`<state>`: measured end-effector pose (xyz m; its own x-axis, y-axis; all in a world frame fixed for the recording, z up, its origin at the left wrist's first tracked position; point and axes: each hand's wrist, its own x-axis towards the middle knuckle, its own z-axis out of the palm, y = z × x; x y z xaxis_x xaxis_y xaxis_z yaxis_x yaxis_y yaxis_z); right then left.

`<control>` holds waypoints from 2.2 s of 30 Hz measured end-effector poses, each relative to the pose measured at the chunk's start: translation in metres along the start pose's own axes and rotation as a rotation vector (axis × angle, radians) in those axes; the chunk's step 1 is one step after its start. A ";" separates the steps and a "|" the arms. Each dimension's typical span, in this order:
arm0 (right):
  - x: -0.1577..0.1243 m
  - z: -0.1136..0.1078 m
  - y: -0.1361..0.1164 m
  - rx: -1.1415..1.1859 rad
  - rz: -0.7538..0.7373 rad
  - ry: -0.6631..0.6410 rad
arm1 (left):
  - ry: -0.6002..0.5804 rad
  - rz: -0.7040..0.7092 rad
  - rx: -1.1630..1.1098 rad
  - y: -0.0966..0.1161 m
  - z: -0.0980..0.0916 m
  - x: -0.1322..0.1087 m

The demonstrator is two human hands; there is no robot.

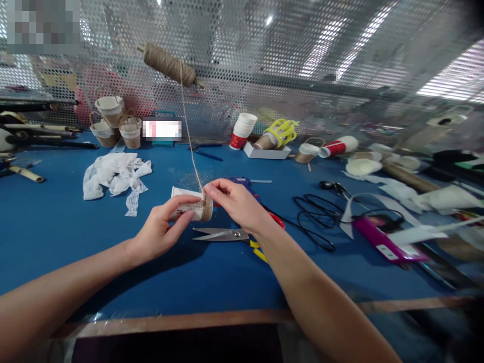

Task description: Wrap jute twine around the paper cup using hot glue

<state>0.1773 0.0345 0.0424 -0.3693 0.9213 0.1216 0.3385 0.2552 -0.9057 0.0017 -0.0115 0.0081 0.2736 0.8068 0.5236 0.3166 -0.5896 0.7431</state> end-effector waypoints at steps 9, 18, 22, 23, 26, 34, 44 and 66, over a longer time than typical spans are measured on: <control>-0.001 0.002 -0.005 0.096 0.079 -0.086 | -0.122 0.053 0.019 0.001 0.001 -0.001; 0.003 -0.001 -0.003 0.284 0.072 -0.050 | -0.289 0.296 0.114 0.007 0.007 -0.010; 0.002 -0.001 -0.005 0.416 0.039 -0.051 | -0.338 0.343 0.081 0.013 0.010 -0.011; 0.002 -0.002 -0.006 0.435 0.032 -0.062 | -0.336 0.339 0.080 0.013 0.010 -0.011; 0.000 -0.003 -0.009 0.419 0.001 -0.098 | -0.324 0.318 0.078 0.014 0.010 -0.011; 0.001 -0.010 -0.002 -0.197 0.038 -0.366 | -0.349 0.194 -0.057 0.022 0.008 -0.014; 0.007 -0.008 0.001 -0.068 0.177 -0.423 | -0.386 -0.011 -0.185 0.026 0.008 -0.014; 0.115 -0.001 -0.018 -0.204 0.096 -0.078 | -0.353 -0.051 -0.281 0.022 0.010 -0.010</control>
<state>0.1293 0.1364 0.0730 -0.3896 0.9210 -0.0002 0.5404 0.2284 -0.8098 0.0147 -0.0324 0.0153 0.5723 0.7436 0.3457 0.0921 -0.4772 0.8740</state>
